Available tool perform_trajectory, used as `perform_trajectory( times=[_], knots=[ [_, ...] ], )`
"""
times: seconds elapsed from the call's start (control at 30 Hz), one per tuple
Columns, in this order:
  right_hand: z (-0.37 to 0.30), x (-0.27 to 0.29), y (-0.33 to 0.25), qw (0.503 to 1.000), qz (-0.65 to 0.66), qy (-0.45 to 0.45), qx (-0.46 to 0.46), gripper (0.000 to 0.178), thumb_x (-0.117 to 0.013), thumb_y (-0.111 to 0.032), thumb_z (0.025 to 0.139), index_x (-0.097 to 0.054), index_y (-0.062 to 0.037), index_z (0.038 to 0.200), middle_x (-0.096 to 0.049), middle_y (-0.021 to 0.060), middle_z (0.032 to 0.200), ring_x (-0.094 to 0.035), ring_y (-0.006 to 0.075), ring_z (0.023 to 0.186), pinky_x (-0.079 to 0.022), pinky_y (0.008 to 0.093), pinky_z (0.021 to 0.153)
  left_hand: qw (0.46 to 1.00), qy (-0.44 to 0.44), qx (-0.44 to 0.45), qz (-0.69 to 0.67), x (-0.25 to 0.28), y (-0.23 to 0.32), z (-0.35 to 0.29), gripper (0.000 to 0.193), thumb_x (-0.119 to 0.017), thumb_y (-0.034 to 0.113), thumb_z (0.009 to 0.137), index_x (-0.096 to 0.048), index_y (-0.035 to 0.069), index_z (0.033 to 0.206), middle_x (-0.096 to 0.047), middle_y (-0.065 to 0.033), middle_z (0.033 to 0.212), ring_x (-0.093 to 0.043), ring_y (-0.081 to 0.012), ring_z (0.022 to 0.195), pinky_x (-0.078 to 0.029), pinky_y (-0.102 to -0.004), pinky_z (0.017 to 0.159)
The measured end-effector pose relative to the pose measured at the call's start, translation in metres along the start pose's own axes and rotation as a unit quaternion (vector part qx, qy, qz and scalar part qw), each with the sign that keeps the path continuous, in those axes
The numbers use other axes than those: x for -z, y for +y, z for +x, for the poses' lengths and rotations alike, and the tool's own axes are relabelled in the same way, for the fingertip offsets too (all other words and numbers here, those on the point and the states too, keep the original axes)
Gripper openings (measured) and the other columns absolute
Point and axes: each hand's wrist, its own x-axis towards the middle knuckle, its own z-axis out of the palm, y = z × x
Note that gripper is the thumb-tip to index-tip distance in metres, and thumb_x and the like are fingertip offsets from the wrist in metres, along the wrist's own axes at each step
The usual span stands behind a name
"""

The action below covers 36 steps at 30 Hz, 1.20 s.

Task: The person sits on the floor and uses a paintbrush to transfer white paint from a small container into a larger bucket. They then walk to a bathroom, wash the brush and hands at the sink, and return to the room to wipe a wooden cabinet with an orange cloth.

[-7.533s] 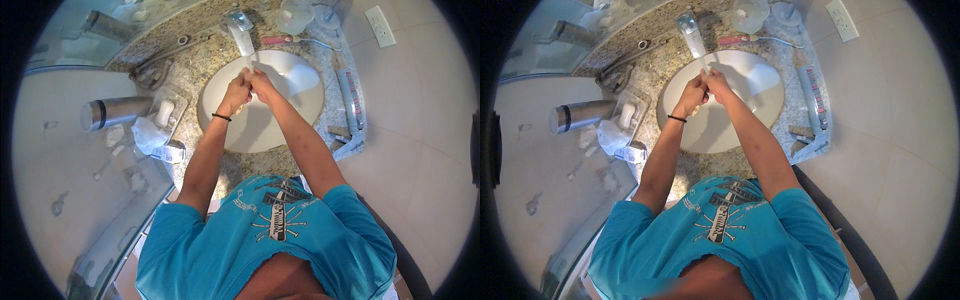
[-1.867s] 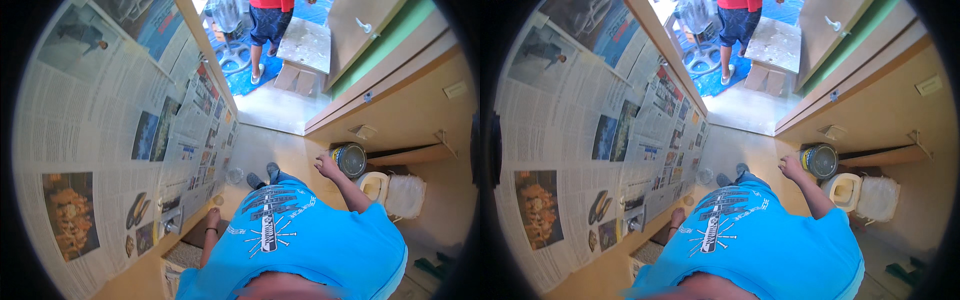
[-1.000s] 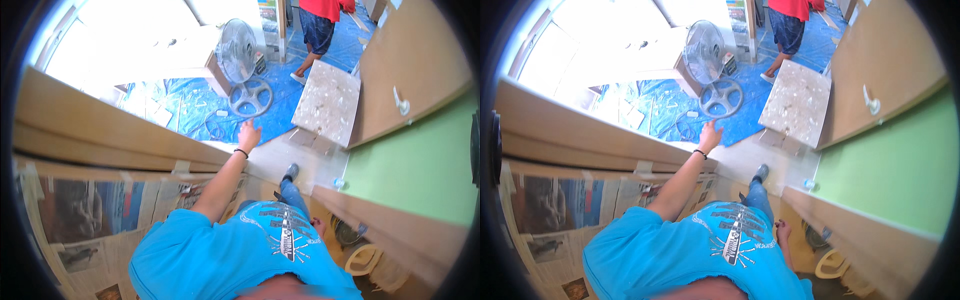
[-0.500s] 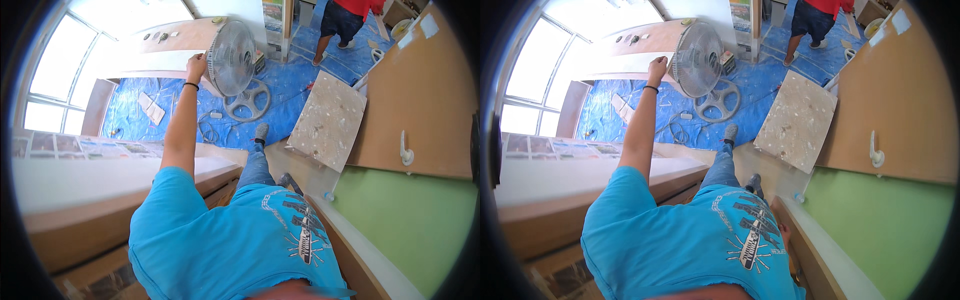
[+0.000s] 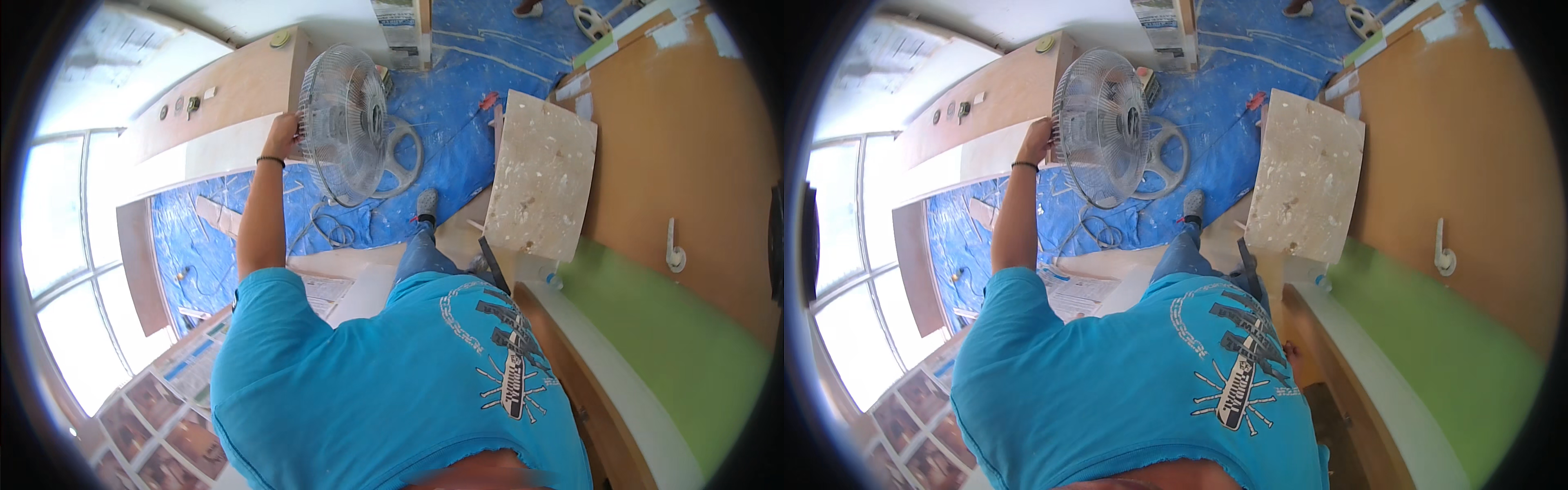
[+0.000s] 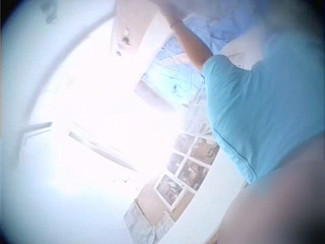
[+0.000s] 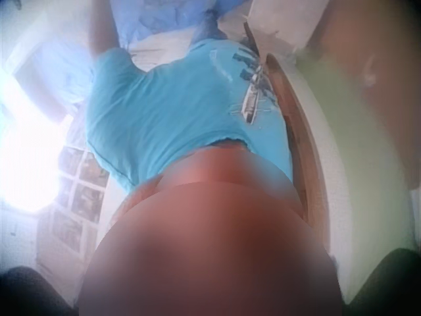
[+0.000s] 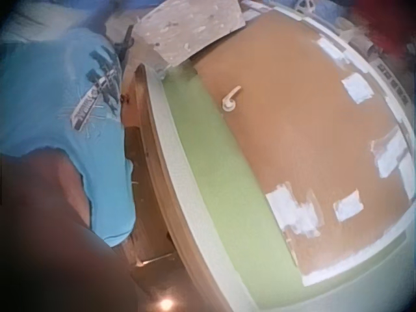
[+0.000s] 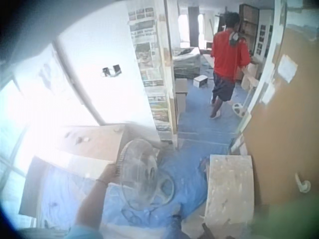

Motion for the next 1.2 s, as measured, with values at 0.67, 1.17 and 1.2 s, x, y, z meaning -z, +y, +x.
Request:
perform_trajectory(
  times=[0.67,1.17,1.2],
  knots=[
    [-0.044,-0.070,-0.073,0.995,0.083,0.003,-0.056,0.046,-0.060,-0.035,0.108,-0.056,-0.0067,0.144,-0.068,0.0094,0.126,-0.069,0.0210,0.106,-0.054,0.0343,0.082,0.905,-0.169,-0.161,0.357,-0.050,0.175,-0.051,0.067,-0.059,0.059,0.105,-0.076,-0.005,0.092,-0.061,-0.0011,0.069,-0.051,-0.0100,0.064,-0.045,-0.0308,0.062],
    [-0.051,-0.096,-0.044,0.983,0.173,0.006,-0.063,0.044,-0.063,-0.035,0.107,-0.060,-0.0088,0.142,-0.070,0.0057,0.119,-0.071,0.0190,0.102,-0.054,0.0337,0.081,0.663,-0.332,-0.297,0.602,-0.096,0.192,-0.050,0.050,-0.072,0.056,0.094,-0.074,0.008,0.080,-0.070,-0.0123,0.074,-0.069,-0.0308,0.075,-0.051,-0.0445,0.071],
    [-0.055,-0.098,-0.047,0.991,0.124,0.015,-0.045,0.045,-0.063,-0.036,0.106,-0.060,-0.0090,0.142,-0.070,0.0055,0.119,-0.071,0.0190,0.102,-0.054,0.0337,0.081,0.648,-0.339,-0.306,0.610,-0.098,0.192,-0.051,0.050,-0.072,0.055,0.094,-0.074,0.007,0.080,-0.070,-0.0130,0.073,-0.070,-0.0319,0.075,-0.052,-0.0456,0.071]
  ],
)
